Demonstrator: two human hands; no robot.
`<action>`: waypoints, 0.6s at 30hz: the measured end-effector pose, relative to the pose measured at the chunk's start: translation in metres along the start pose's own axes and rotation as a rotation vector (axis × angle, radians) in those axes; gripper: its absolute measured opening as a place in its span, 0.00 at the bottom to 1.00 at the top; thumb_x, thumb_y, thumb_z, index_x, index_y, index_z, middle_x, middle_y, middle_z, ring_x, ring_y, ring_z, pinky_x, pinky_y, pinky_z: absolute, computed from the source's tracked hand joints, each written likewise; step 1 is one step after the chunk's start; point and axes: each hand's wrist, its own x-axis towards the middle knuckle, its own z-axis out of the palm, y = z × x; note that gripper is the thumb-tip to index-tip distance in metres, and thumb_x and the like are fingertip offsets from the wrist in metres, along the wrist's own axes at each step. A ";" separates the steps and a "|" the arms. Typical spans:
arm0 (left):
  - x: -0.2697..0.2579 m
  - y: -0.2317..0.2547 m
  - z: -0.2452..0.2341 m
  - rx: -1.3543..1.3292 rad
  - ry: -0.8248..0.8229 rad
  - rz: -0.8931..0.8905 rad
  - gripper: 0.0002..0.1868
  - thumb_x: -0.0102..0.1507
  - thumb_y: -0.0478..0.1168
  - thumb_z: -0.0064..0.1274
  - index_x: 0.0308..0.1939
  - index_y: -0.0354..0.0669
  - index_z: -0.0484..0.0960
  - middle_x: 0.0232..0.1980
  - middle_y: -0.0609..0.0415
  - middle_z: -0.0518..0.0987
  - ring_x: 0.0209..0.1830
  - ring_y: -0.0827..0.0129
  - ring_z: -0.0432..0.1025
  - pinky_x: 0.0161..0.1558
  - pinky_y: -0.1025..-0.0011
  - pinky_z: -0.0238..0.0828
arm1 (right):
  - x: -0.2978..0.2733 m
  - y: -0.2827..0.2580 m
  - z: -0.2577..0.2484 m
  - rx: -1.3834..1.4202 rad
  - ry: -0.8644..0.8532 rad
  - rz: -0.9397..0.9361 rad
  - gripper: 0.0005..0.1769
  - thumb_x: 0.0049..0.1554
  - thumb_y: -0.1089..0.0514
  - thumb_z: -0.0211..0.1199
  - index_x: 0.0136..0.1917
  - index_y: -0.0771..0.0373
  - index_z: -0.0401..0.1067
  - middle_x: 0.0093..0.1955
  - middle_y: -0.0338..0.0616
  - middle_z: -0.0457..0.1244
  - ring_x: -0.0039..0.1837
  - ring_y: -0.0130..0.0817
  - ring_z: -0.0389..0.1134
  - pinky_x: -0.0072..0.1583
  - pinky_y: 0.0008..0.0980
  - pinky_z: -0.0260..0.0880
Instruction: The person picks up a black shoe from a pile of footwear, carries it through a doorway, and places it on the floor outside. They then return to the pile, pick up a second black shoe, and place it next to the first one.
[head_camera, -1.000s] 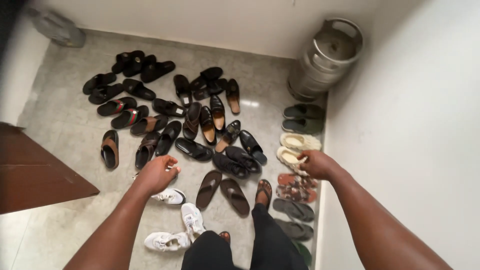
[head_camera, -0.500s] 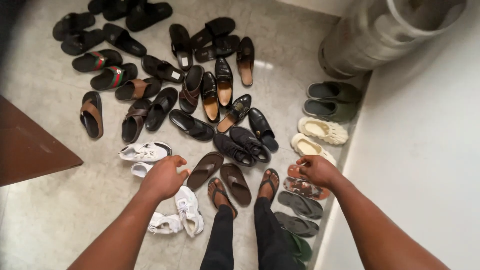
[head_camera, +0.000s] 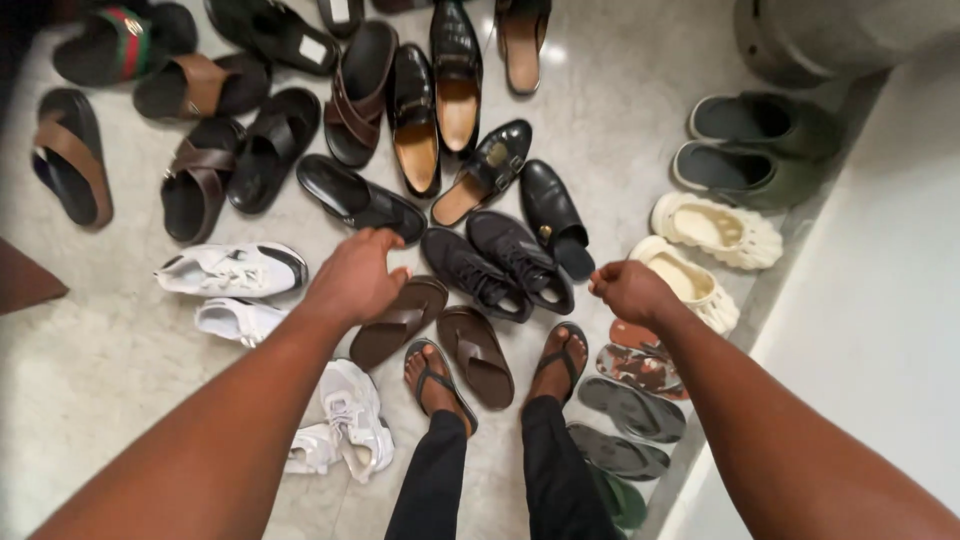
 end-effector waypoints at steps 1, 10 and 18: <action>0.010 -0.004 0.005 0.007 -0.004 0.003 0.28 0.70 0.48 0.66 0.73 0.47 0.82 0.74 0.45 0.80 0.77 0.45 0.72 0.77 0.50 0.69 | 0.013 0.006 0.015 0.034 0.014 0.010 0.23 0.70 0.48 0.70 0.70 0.65 0.85 0.58 0.55 0.80 0.60 0.44 0.81 0.66 0.43 0.77; 0.067 -0.035 0.040 0.126 -0.092 0.044 0.30 0.69 0.47 0.67 0.74 0.46 0.81 0.76 0.45 0.79 0.78 0.46 0.71 0.77 0.50 0.69 | 0.123 0.010 0.075 0.338 0.096 0.020 0.35 0.65 0.62 0.72 0.83 0.60 0.72 0.77 0.51 0.72 0.69 0.43 0.76 0.67 0.43 0.75; 0.069 -0.067 0.076 0.101 -0.116 0.038 0.32 0.68 0.46 0.68 0.75 0.45 0.78 0.76 0.45 0.78 0.78 0.46 0.70 0.76 0.49 0.67 | 0.178 0.011 0.081 0.372 0.062 0.218 0.38 0.67 0.59 0.76 0.87 0.58 0.70 0.78 0.61 0.68 0.72 0.47 0.71 0.71 0.45 0.71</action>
